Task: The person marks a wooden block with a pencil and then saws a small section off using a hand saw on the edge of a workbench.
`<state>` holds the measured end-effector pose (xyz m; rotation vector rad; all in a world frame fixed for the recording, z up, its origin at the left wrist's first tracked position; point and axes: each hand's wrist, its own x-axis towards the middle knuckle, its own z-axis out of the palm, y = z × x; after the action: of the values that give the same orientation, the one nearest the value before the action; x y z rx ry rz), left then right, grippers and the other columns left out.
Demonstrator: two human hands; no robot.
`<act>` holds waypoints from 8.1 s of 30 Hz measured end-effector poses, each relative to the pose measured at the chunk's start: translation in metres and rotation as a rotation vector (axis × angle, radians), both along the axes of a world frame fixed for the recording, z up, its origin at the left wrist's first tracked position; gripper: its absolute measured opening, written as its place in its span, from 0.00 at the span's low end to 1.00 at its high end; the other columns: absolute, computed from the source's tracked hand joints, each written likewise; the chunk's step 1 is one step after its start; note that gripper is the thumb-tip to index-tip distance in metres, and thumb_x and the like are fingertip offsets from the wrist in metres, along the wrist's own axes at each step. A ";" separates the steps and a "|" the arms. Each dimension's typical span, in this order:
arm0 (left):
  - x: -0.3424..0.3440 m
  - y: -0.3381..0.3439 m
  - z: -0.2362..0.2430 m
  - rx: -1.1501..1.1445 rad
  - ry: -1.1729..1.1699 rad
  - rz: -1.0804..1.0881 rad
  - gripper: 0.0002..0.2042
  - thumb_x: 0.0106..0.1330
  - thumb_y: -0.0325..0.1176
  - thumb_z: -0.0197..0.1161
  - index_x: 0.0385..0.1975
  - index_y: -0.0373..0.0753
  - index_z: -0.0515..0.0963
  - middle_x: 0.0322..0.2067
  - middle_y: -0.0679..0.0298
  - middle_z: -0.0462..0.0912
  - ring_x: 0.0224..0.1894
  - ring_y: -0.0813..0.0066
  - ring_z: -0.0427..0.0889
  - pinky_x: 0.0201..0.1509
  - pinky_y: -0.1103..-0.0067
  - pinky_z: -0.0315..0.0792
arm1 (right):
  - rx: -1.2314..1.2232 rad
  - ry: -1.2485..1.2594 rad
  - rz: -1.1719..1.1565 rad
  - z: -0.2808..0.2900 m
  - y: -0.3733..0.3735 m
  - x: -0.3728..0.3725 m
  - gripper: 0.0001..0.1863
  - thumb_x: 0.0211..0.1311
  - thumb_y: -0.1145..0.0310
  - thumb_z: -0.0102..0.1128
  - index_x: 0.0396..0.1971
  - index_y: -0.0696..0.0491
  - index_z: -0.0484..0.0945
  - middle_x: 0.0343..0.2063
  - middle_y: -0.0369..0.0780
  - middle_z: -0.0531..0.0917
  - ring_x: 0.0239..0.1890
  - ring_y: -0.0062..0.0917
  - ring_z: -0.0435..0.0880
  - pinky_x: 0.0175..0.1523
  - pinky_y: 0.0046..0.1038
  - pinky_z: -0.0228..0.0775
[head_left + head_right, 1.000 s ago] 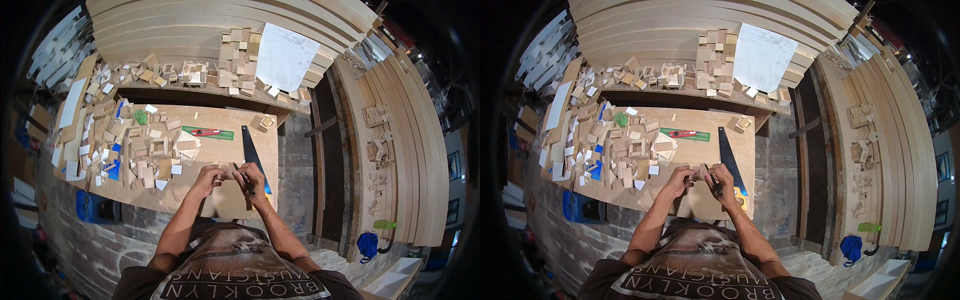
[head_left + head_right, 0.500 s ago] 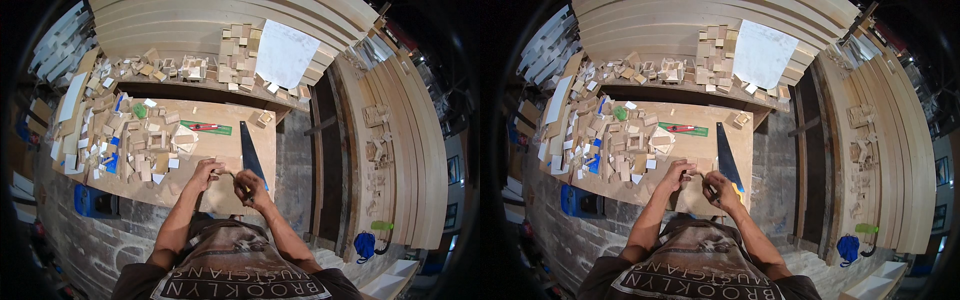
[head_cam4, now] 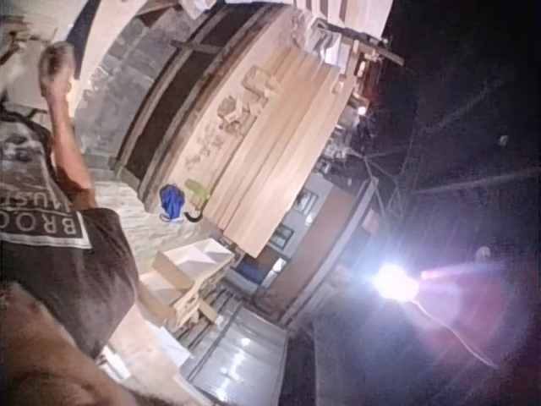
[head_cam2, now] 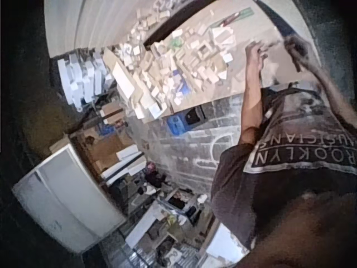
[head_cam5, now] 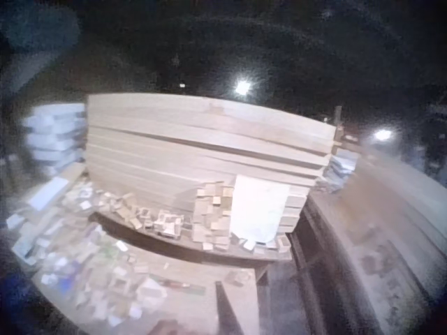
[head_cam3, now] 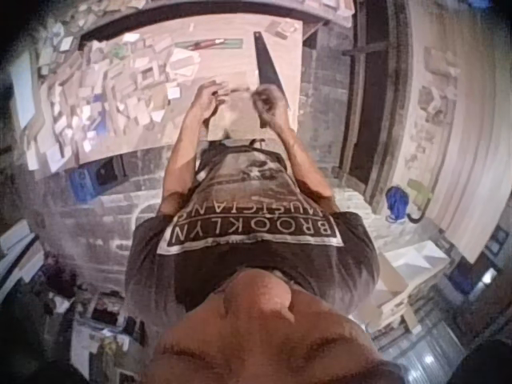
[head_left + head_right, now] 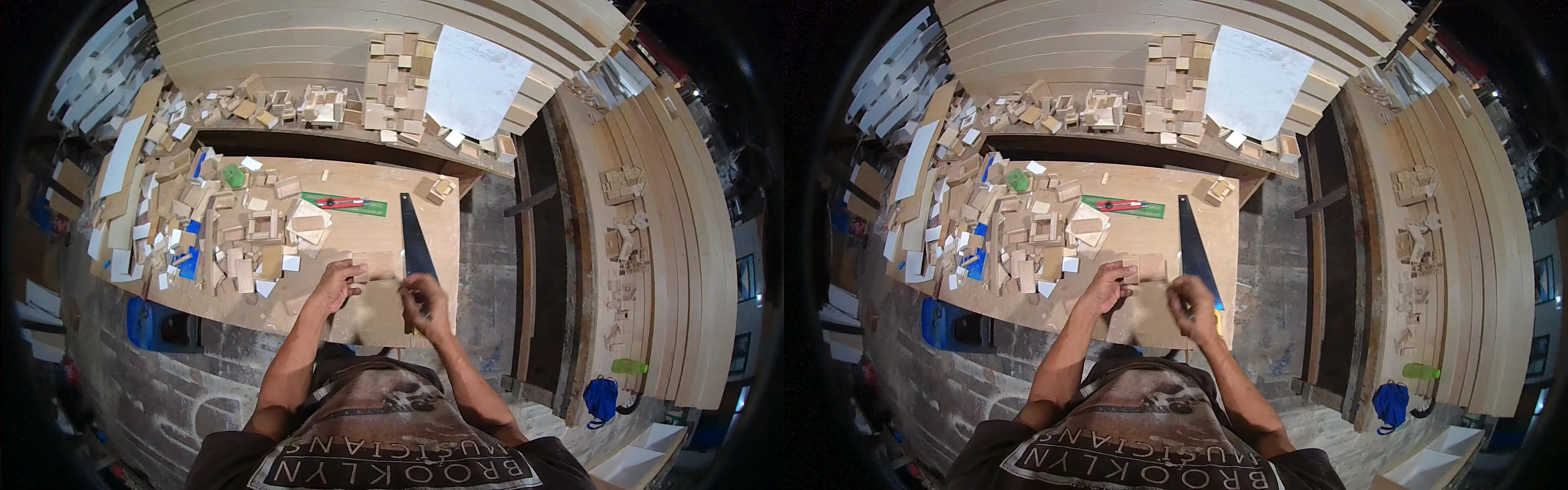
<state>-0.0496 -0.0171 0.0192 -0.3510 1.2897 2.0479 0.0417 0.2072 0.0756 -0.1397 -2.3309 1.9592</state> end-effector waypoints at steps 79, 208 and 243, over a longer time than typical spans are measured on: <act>0.069 0.175 -0.076 -0.987 1.344 -0.652 0.35 0.56 0.38 0.74 0.64 0.33 0.71 0.60 0.53 0.72 0.64 0.52 0.67 0.68 0.57 0.62 | -0.034 -0.216 -0.817 -0.010 0.014 0.320 0.25 0.71 0.59 0.63 0.62 0.59 0.77 0.34 0.35 0.83 0.32 0.16 0.77 0.35 0.20 0.70; 0.096 0.170 -0.088 -0.859 1.588 -0.374 0.15 0.67 0.29 0.64 0.53 0.35 0.80 0.61 0.50 0.74 0.65 0.50 0.71 0.67 0.64 0.72 | 0.334 -0.030 -0.581 -0.093 0.000 0.263 0.21 0.71 0.77 0.55 0.62 0.59 0.78 0.34 0.50 0.90 0.28 0.23 0.88 0.34 0.23 0.77; 0.099 0.172 -0.096 -0.815 1.509 -0.344 0.17 0.65 0.26 0.64 0.54 0.33 0.74 0.65 0.50 0.72 0.69 0.50 0.68 0.71 0.64 0.68 | 0.173 0.022 -0.600 -0.097 0.023 0.289 0.20 0.70 0.77 0.56 0.60 0.62 0.79 0.45 0.52 0.89 0.37 0.24 0.90 0.40 0.24 0.79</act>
<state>0.0496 0.1553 -0.0766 1.2483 2.7244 1.1773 0.3302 0.2304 -0.0212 -0.7041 -2.0942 1.4533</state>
